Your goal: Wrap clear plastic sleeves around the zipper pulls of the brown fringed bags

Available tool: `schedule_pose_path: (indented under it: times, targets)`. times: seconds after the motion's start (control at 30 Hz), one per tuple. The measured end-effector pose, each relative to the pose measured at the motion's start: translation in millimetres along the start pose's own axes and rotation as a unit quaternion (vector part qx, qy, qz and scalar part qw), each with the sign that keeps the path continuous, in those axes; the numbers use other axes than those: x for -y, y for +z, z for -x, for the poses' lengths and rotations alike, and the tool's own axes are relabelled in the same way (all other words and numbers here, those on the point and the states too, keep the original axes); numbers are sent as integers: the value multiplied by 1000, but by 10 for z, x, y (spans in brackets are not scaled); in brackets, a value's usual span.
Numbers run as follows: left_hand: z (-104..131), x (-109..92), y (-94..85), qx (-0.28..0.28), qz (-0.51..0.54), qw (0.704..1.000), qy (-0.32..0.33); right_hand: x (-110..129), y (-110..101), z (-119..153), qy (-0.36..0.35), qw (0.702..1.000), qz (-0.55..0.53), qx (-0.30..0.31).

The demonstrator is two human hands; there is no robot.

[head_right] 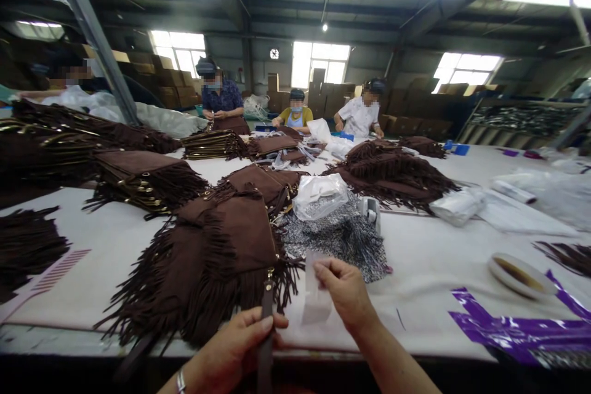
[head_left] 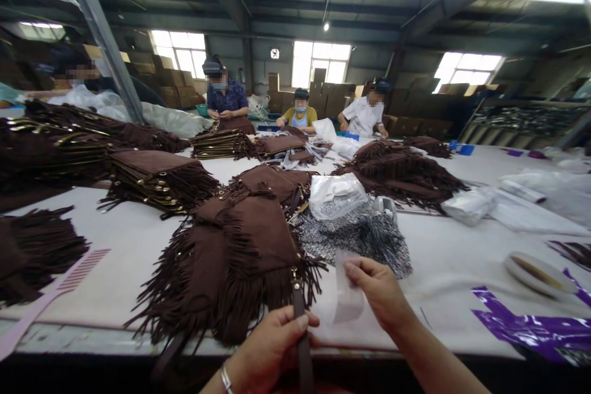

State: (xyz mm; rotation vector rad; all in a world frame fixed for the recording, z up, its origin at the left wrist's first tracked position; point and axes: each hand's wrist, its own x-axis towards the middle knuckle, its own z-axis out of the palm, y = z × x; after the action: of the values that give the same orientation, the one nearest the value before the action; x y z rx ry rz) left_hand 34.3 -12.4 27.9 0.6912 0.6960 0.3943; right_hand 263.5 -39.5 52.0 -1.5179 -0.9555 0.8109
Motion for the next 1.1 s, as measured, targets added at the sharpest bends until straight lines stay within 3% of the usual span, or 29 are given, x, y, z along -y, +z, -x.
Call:
schedule_pose_path:
  times: [0.13,0.3,0.5,0.67,1.1]
  targets:
    - [19,-245,-6,43,5,999,23,-13,-45,171,26,996,78,41]
    - [-228,-450,163,-56,11,990,126,-71,90,410,30,988,111,104]
    - [-374,-350,240,-105,-64,976,180,-81,118,524,7,989,132,70]
    - [-373,-330,246,-140,-51,969,198,-91,93,536,17,989,125,80]
    - [-337,-240,143,-109,-121,965,206,-126,131,561,52,990,79,107]
